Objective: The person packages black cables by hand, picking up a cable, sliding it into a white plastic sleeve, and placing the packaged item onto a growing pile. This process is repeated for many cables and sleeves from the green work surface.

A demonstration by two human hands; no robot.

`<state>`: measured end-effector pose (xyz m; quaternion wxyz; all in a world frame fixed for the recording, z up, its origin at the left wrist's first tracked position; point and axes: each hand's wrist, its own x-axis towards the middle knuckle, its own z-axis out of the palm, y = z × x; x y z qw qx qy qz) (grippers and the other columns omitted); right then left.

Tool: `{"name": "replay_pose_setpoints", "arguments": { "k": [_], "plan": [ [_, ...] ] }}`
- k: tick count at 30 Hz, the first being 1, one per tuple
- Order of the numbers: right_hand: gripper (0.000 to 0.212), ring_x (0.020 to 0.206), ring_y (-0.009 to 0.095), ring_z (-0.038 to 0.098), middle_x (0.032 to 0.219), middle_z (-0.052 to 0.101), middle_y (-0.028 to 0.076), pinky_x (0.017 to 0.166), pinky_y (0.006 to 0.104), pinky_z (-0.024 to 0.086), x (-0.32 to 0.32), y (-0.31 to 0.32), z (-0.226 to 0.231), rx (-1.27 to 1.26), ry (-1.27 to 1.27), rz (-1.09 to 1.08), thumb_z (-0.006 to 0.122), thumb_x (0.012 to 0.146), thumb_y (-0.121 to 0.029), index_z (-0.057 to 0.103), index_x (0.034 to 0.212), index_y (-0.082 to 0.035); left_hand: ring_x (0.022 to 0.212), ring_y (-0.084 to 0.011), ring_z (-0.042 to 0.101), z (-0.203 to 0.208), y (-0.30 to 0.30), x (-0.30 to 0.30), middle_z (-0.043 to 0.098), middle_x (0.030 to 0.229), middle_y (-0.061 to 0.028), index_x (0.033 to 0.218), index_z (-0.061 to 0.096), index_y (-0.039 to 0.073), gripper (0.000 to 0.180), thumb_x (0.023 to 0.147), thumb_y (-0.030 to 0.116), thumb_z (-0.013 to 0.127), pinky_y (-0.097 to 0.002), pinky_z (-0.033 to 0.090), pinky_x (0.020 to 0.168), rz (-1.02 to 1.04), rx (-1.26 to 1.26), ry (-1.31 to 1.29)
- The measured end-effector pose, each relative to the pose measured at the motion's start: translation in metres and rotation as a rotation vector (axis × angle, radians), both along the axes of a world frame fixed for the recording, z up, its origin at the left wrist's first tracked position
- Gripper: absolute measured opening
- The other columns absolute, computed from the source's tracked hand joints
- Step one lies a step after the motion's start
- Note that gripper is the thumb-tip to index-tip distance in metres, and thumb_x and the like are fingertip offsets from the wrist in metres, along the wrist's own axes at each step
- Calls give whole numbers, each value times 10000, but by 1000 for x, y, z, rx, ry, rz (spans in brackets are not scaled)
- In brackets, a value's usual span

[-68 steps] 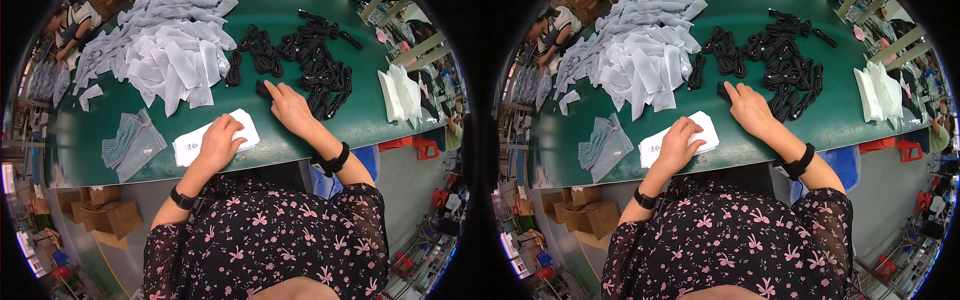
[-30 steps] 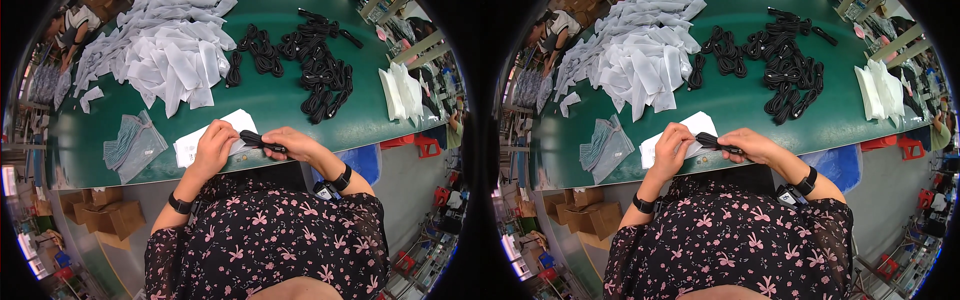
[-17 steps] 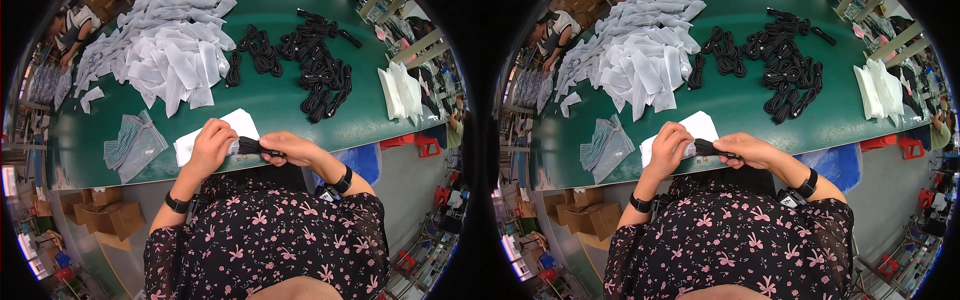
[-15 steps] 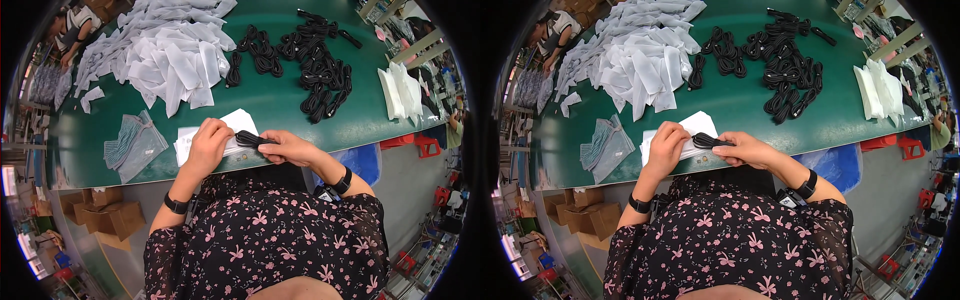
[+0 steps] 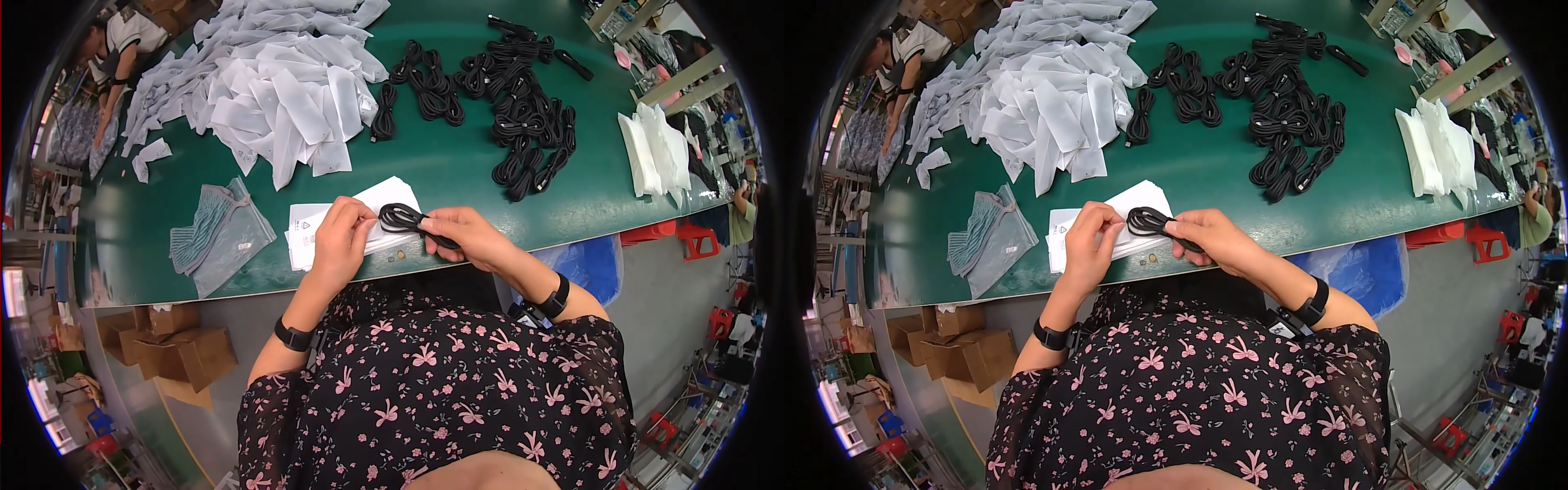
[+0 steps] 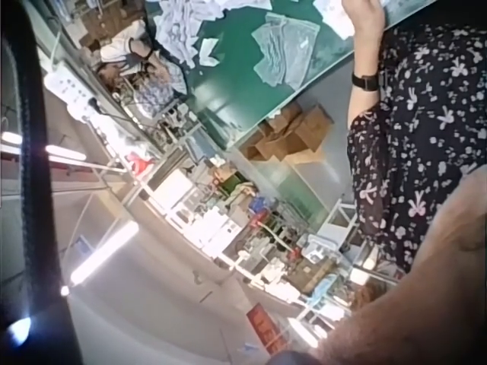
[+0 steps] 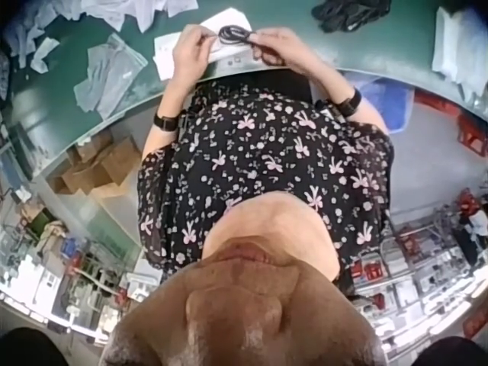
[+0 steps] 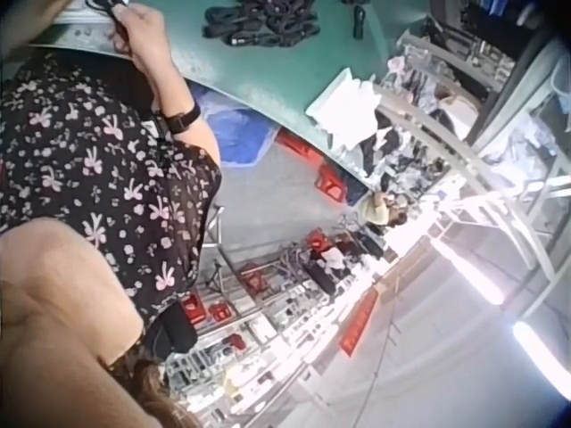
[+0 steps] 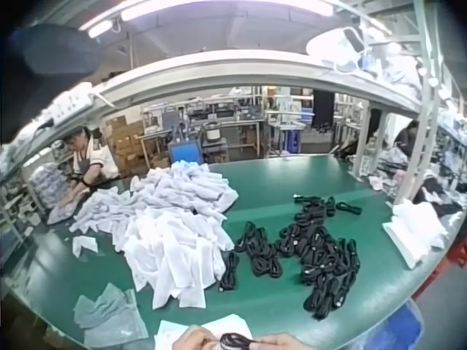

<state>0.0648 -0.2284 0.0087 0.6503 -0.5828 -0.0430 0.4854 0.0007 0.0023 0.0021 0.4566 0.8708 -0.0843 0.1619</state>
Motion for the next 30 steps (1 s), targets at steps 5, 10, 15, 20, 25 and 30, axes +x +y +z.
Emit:
{"name": "replay_pose_setpoints", "arguments": {
  "k": [5, 10, 15, 20, 25, 30],
  "plan": [
    [241, 527, 38, 447, 737, 601, -8, 468, 195, 340, -5, 4, 0, -35, -135, -21, 570, 978, -263, 634, 1007, -33, 726, -191, 564, -2, -1, -2, 590, 875, -101, 891, 566, -23, 82, 848, -56, 628, -285, 480, 667, 21, -35, 26],
    [241, 516, 48, 472, 757, 618, 24, 455, 207, 359, -6, 10, 4, -106, -198, 60, 585, 969, -244, 642, 997, -11, 742, -195, 572, -3, -1, -1, 596, 885, -102, 895, 565, -24, 77, 853, -56, 621, -287, 483, 679, 12, -70, 26],
    [248, 512, 48, 473, 824, 634, 47, 462, 221, 358, -3, 16, -23, 19, -1381, -31, 587, 967, -254, 659, 994, -18, 776, -211, 583, 4, 0, 1, 594, 915, -109, 889, 564, -22, 78, 846, -62, 615, -294, 489, 691, -74, -1, -59],
    [271, 556, 108, 492, 778, 610, 36, 521, 242, 390, 1, 9, -10, -187, -1250, -80, 597, 965, -251, 652, 1097, -20, 823, -237, 584, 17, 1, 7, 582, 946, -116, 879, 562, -19, 94, 826, -66, 623, -311, 492, 720, -123, 171, -216],
    [283, 692, 192, 562, 804, 599, 90, 632, 305, 459, 5, 13, 9, -62, 47, 115, 619, 932, -193, 646, 1157, -25, 848, -255, 579, 21, 2, 7, 574, 951, -122, 876, 562, -13, 107, 815, -59, 637, -326, 485, 748, -223, 228, -196],
    [280, 728, 230, 578, 834, 576, 84, 629, 323, 470, -2, 18, 11, -140, -1010, 181, 663, 897, -170, 650, 1144, -38, 871, -277, 569, 23, 6, 10, 572, 956, -123, 869, 567, -3, 115, 800, -47, 647, -345, 471, 772, -112, 6, -55]
  ]
}}
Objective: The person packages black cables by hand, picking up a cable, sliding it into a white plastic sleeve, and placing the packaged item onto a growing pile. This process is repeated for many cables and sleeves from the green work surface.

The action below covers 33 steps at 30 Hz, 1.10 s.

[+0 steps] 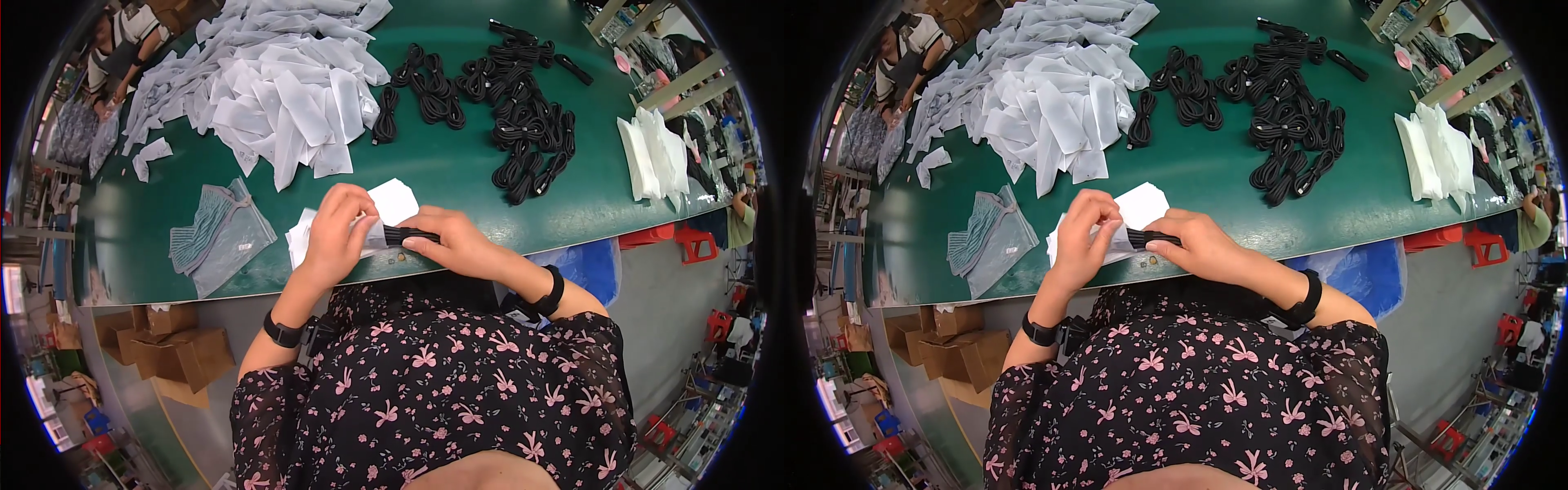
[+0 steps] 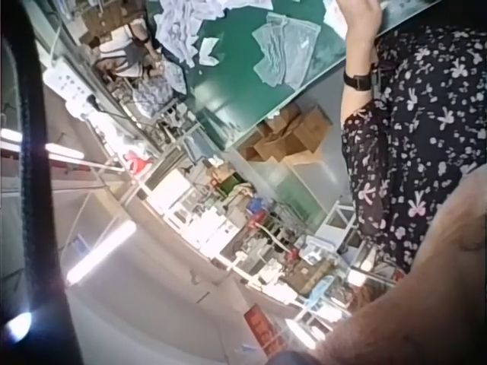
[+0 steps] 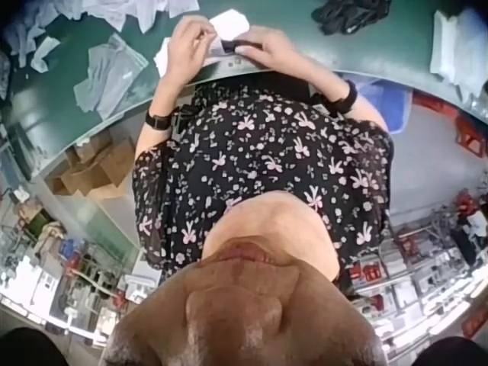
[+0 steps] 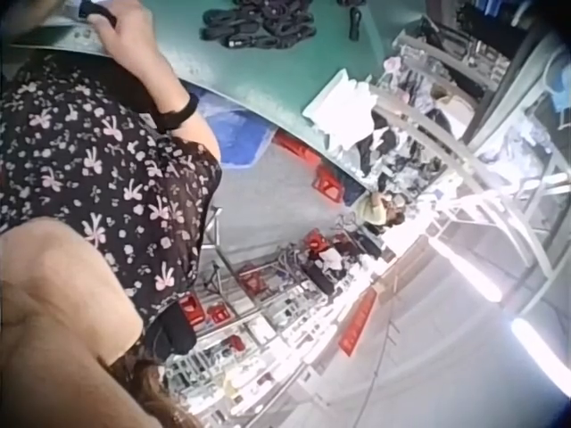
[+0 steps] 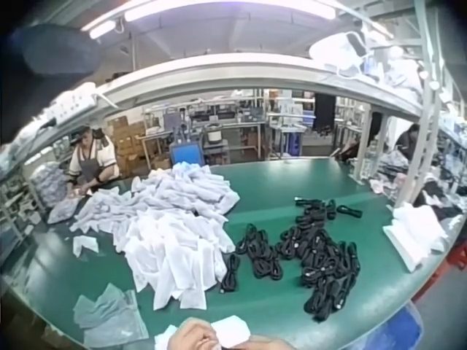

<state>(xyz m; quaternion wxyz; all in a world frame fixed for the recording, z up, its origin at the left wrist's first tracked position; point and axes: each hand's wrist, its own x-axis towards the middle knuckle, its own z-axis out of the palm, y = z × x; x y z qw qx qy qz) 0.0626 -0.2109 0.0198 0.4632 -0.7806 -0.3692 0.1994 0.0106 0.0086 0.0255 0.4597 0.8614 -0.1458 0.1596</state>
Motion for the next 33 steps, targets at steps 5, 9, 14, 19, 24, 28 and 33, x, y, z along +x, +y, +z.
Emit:
{"name": "replay_pose_setpoints", "arguments": {
  "k": [5, 9, 14, 19, 24, 28, 33],
  "plan": [
    [324, 738, 272, 578, 916, 567, 83, 630, 327, 485, 14, -1, 16, 96, -761, 122, 731, 846, -167, 630, 1124, -37, 866, -244, 566, 1, 3, 3, 574, 968, -117, 875, 571, -1, 109, 806, -46, 643, -327, 473, 773, -1, 41, 21],
    [362, 749, 255, 581, 985, 551, 99, 661, 310, 493, 7, 2, 12, 15, -563, -74, 755, 824, -155, 599, 1124, -28, 855, -185, 562, 10, 1, 5, 576, 983, -98, 894, 571, -3, 91, 838, -25, 640, -289, 473, 756, -16, 69, 2],
    [371, 726, 228, 588, 1007, 537, 108, 674, 296, 497, 13, 23, 19, 403, -408, -145, 754, 823, -123, 569, 1124, -13, 880, -172, 555, 24, 3, 16, 576, 959, -73, 897, 565, 16, 71, 883, 34, 631, -287, 452, 770, -57, -258, 138],
    [346, 771, 222, 600, 995, 537, 122, 695, 290, 504, 37, 34, 28, 450, -277, -216, 720, 856, -120, 568, 1160, -51, 834, -105, 535, 34, 35, 43, 574, 969, -27, 997, 593, 11, 99, 950, 98, 590, -248, 451, 739, -84, -714, 308],
    [290, 788, 343, 616, 980, 562, 174, 706, 399, 528, 103, 56, -4, -31, -624, -273, 678, 888, -203, 573, 1135, -94, 802, -117, 555, 63, 78, 82, 594, 970, -33, 1104, 597, -12, 218, 948, 140, 601, -254, 463, 717, 219, -683, -2],
    [295, 788, 409, 611, 958, 571, 195, 719, 469, 518, 115, 62, -17, -293, -679, -269, 659, 885, -226, 539, 1084, -45, 792, -144, 578, 56, 52, 60, 607, 966, -53, 1104, 604, 9, 251, 883, 111, 666, -274, 469, 711, 359, -37, -200],
    [256, 827, 401, 623, 957, 597, 212, 713, 475, 511, 109, 48, -29, -343, -660, -383, 612, 892, -176, 495, 1049, -10, 793, -173, 583, -5, -4, 14, 600, 948, -90, 983, 627, 7, 189, 820, 62, 705, -300, 481, 683, 36, 117, 127]
  ]
}}
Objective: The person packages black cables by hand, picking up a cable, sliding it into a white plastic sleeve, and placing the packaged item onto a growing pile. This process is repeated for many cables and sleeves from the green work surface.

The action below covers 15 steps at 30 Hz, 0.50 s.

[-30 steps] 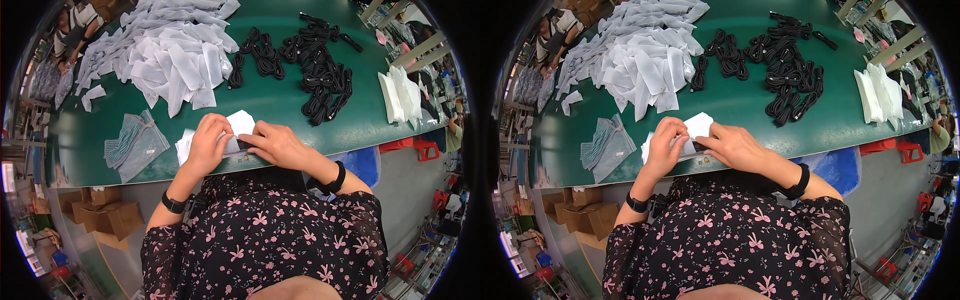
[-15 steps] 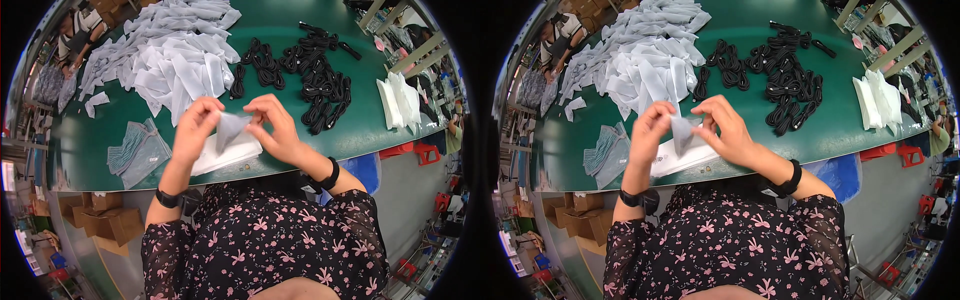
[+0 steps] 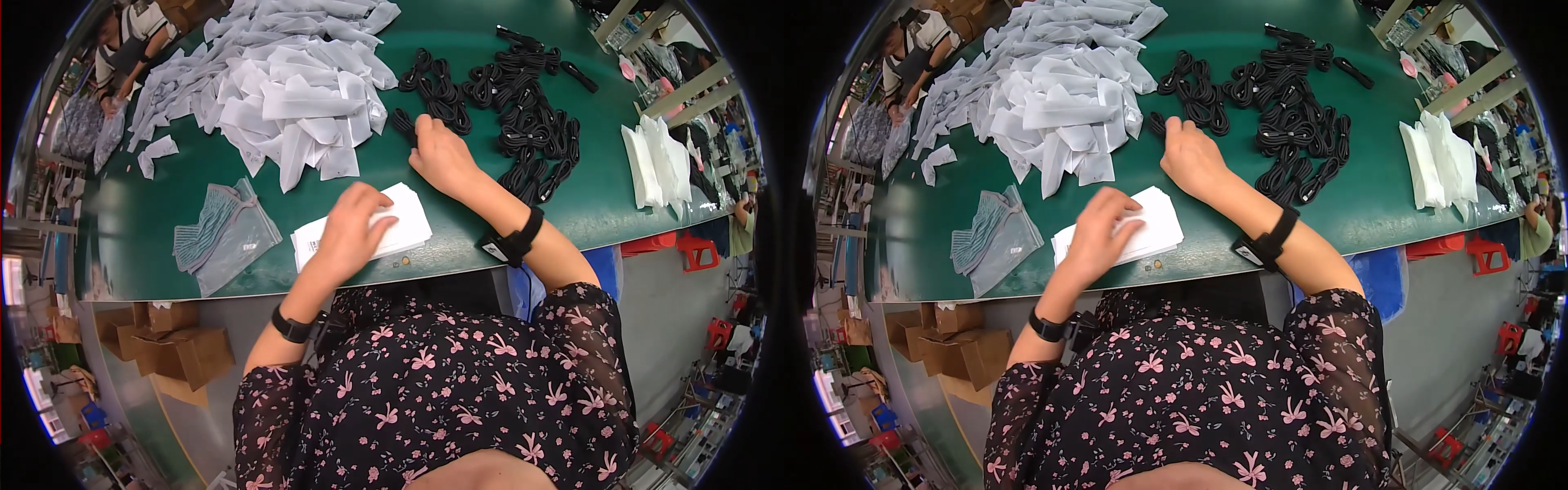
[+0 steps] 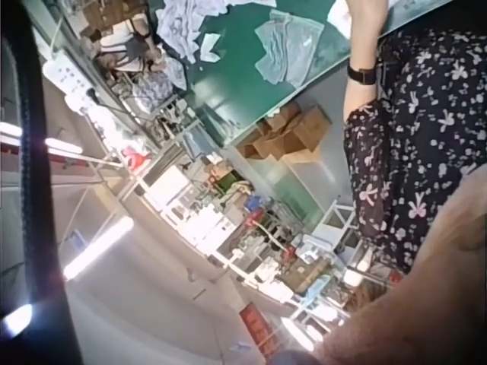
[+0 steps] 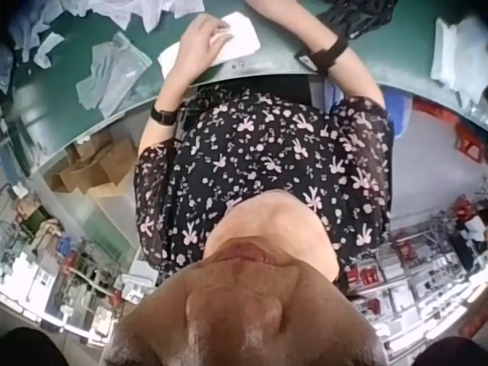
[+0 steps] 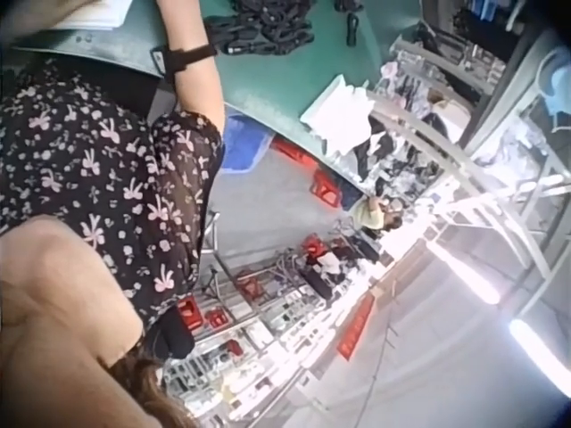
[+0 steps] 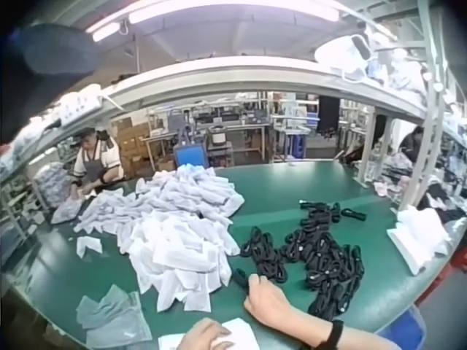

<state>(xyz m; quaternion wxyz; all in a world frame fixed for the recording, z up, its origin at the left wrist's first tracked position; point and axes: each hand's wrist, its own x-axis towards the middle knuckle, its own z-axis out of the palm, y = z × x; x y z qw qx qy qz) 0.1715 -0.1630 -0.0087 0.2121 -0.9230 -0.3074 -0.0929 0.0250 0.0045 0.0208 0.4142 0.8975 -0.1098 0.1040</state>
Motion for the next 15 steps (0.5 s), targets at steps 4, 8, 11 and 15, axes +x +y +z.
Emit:
{"name": "replay_pose_setpoints", "arguments": {
  "k": [4, 8, 11, 15],
  "plan": [
    [240, 843, 384, 631, 961, 618, 220, 737, 447, 507, -28, -22, 21, 154, 372, -35, 552, 879, -88, 476, 1084, 11, 727, -227, 593, -20, -17, -6, 586, 881, -109, 907, 617, -1, 130, 807, 31, 695, -327, 492, 668, 99, 245, -172],
    [275, 827, 358, 628, 939, 625, 214, 760, 407, 498, -56, -48, 18, 427, 443, 168, 518, 867, -47, 477, 1133, 12, 723, -235, 591, -26, -17, -7, 574, 834, -116, 879, 601, -11, 105, 818, 16, 682, -320, 484, 669, 125, 240, -112],
    [315, 828, 339, 622, 947, 613, 188, 788, 374, 493, -77, -63, 26, 487, 436, 234, 518, 852, -27, 490, 1163, 15, 714, -208, 562, -28, -15, -12, 568, 826, -102, 879, 595, -17, 83, 835, -2, 663, -308, 463, 660, 155, -51, 2],
    [301, 817, 320, 617, 981, 612, 174, 756, 370, 495, -91, -79, 32, 327, 294, 333, 527, 843, -20, 518, 1143, 11, 711, -177, 533, -18, -14, -14, 560, 815, -89, 874, 583, -20, 73, 849, -8, 650, -287, 443, 650, 148, -203, 88]
  ]
}}
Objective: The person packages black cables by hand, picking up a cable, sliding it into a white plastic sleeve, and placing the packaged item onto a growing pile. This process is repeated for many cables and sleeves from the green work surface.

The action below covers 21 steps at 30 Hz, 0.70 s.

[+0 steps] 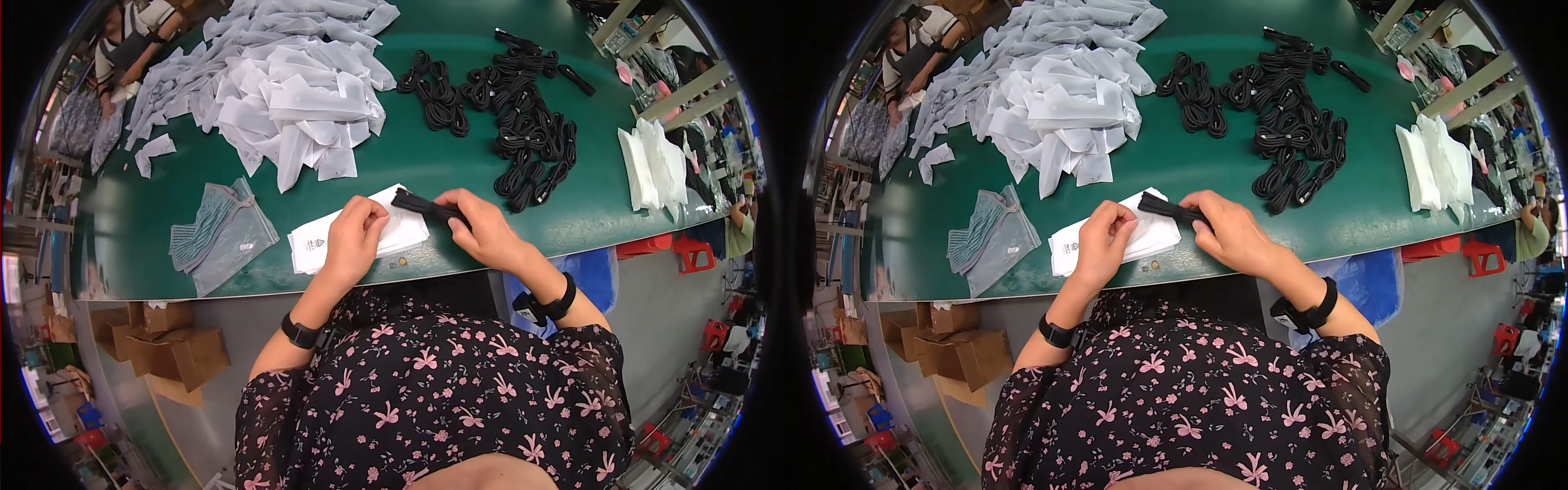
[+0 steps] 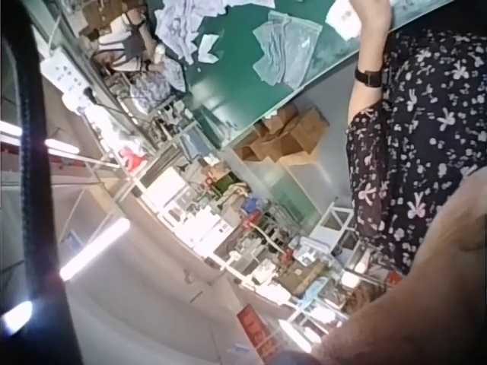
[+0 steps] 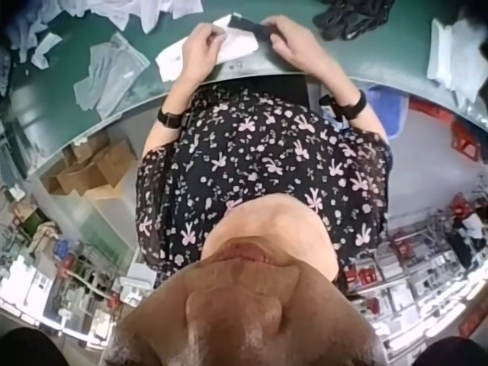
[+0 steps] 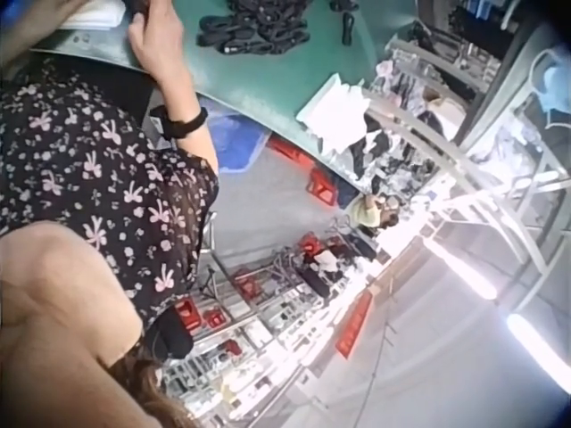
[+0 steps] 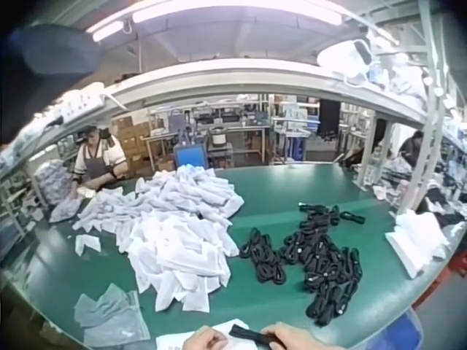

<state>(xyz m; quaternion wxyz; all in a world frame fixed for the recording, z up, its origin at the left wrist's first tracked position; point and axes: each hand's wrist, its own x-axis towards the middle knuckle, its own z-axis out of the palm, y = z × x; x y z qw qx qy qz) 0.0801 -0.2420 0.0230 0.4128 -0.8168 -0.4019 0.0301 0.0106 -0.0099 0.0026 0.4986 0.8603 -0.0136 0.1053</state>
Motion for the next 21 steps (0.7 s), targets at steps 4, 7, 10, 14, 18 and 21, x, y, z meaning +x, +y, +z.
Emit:
{"name": "replay_pose_setpoints", "arguments": {
  "k": [4, 7, 10, 14, 18, 21],
  "plan": [
    [302, 799, 307, 606, 974, 601, 154, 718, 361, 492, -2, -4, 1, -104, -122, 103, 551, 827, -14, 538, 1128, 2, 711, -162, 518, 2, 1, 1, 559, 828, -85, 869, 573, -17, 67, 855, -19, 639, -270, 432, 659, 12, -46, -56],
    [320, 782, 292, 598, 932, 590, 139, 696, 361, 488, 2, -4, -1, -94, -126, 150, 571, 824, -8, 547, 1143, -11, 734, -173, 529, 1, 1, 0, 567, 844, -88, 870, 574, -12, 64, 853, -23, 635, -278, 437, 673, -10, -49, -87],
    [313, 793, 286, 597, 929, 578, 128, 706, 366, 494, 2, 0, 4, -95, 168, 124, 583, 839, -28, 552, 1150, -17, 766, -204, 544, 2, 1, 2, 573, 864, -96, 867, 574, -7, 69, 841, -31, 634, -304, 449, 680, -86, 35, -195],
    [293, 812, 263, 596, 994, 568, 111, 733, 355, 505, 3, 6, 0, -35, 510, 90, 605, 867, -57, 565, 1156, -25, 819, -239, 557, 8, 1, 3, 578, 891, -102, 863, 574, -1, 79, 826, -41, 631, -336, 462, 698, -201, 213, -378],
    [328, 778, 195, 581, 1078, 561, 95, 706, 303, 500, 8, 12, -5, 99, -67, 219, 656, 849, -21, 591, 1171, -39, 852, -204, 549, 14, 2, 4, 585, 915, -84, 872, 573, 1, 64, 848, -28, 624, -315, 452, 741, -149, 160, -312],
    [352, 785, 164, 580, 1122, 544, 100, 704, 277, 499, 8, 21, 1, 108, -225, 221, 684, 840, -18, 600, 1182, -39, 870, -194, 556, 22, 4, 8, 586, 950, -85, 872, 566, -5, 60, 859, -11, 624, -317, 453, 755, -102, 26, -195]
  ]
}}
